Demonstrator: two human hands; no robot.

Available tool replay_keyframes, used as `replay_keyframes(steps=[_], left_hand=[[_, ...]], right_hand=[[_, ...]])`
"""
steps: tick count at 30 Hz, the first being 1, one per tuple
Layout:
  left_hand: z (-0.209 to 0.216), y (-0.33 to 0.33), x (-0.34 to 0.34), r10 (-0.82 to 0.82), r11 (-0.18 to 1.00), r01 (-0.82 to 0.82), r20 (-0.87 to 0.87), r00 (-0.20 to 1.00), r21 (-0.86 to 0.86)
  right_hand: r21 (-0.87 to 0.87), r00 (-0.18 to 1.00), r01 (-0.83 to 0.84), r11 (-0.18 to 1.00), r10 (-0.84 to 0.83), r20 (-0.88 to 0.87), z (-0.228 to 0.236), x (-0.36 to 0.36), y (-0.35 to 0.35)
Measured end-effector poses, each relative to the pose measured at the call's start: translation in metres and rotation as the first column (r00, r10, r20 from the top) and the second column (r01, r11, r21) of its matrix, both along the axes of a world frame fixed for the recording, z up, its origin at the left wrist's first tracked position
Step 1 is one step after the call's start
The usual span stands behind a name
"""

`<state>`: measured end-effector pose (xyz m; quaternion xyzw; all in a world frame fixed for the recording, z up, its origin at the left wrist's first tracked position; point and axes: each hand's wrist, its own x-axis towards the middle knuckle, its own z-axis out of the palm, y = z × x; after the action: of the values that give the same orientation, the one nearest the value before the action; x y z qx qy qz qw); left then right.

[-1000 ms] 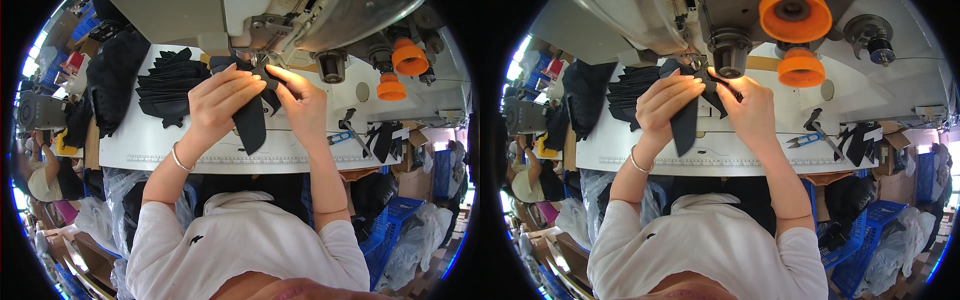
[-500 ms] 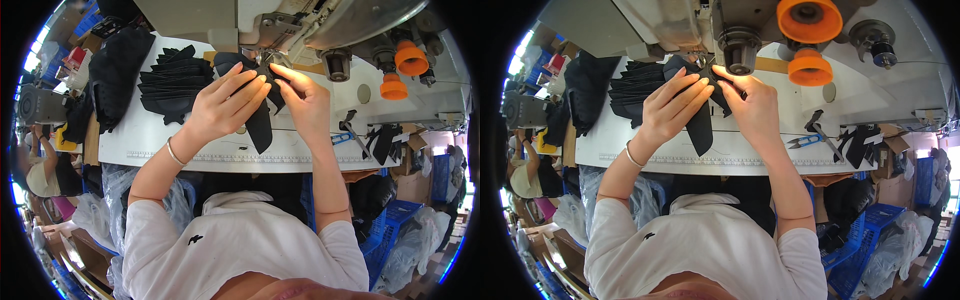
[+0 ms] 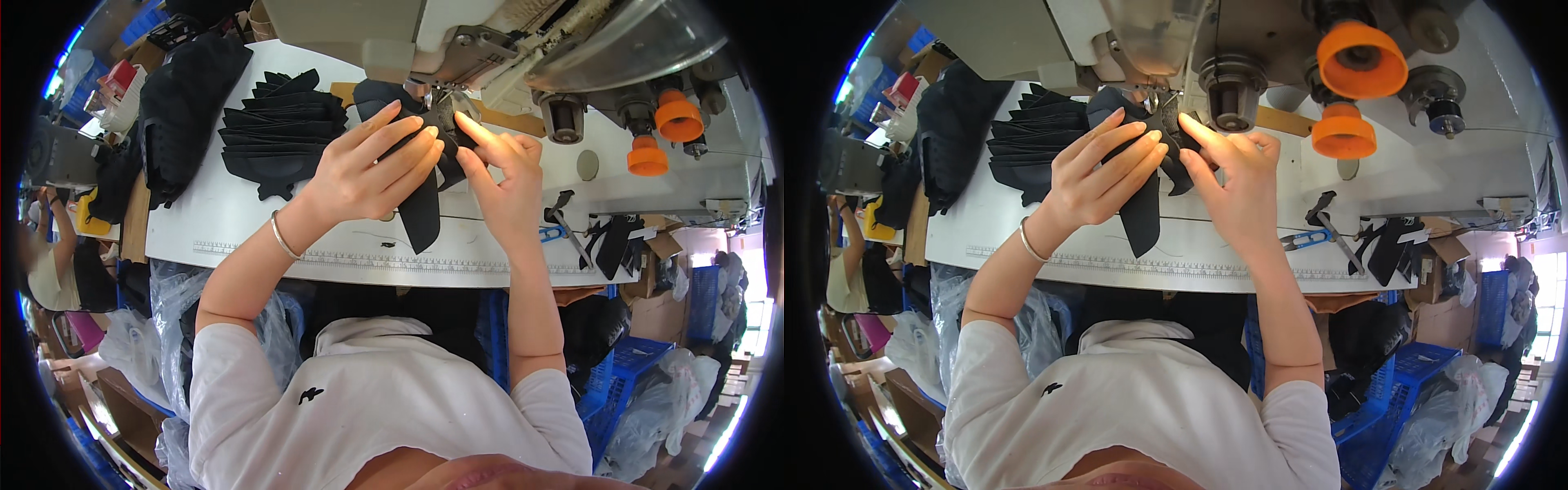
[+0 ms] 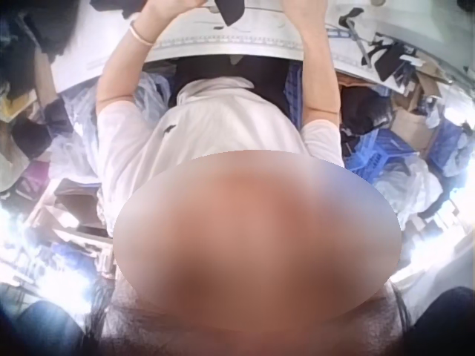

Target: The person sews black fabric pieces using a sewing machine in a workshop. They repeatedly pick up a fabric piece, align it under the needle, sew along the edges, and place the finished piece aside. The process is repeated for multiple identical parts.

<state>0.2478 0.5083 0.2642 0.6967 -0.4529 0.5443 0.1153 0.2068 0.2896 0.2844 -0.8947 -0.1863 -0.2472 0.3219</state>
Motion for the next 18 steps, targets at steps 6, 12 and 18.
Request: replay_keyframes(steps=[6,12,18], left_hand=[[0.005,0.000,-0.004,0.018,1.000,-0.018,-0.023,1.000,0.015],[0.009,0.004,0.001,-0.014,0.999,0.016,-0.045,0.999,0.043],[0.018,0.010,0.010,-0.056,0.995,0.060,-0.053,0.997,0.081]], right_hand=[[0.090,0.987,0.018,0.996,-0.003,-0.159,0.004,0.000,0.001],[0.138,0.986,0.033,0.990,-0.010,-0.167,0.008,-0.001,0.007],[0.294,0.966,0.075,0.953,0.003,-0.257,0.002,-0.003,0.016]])
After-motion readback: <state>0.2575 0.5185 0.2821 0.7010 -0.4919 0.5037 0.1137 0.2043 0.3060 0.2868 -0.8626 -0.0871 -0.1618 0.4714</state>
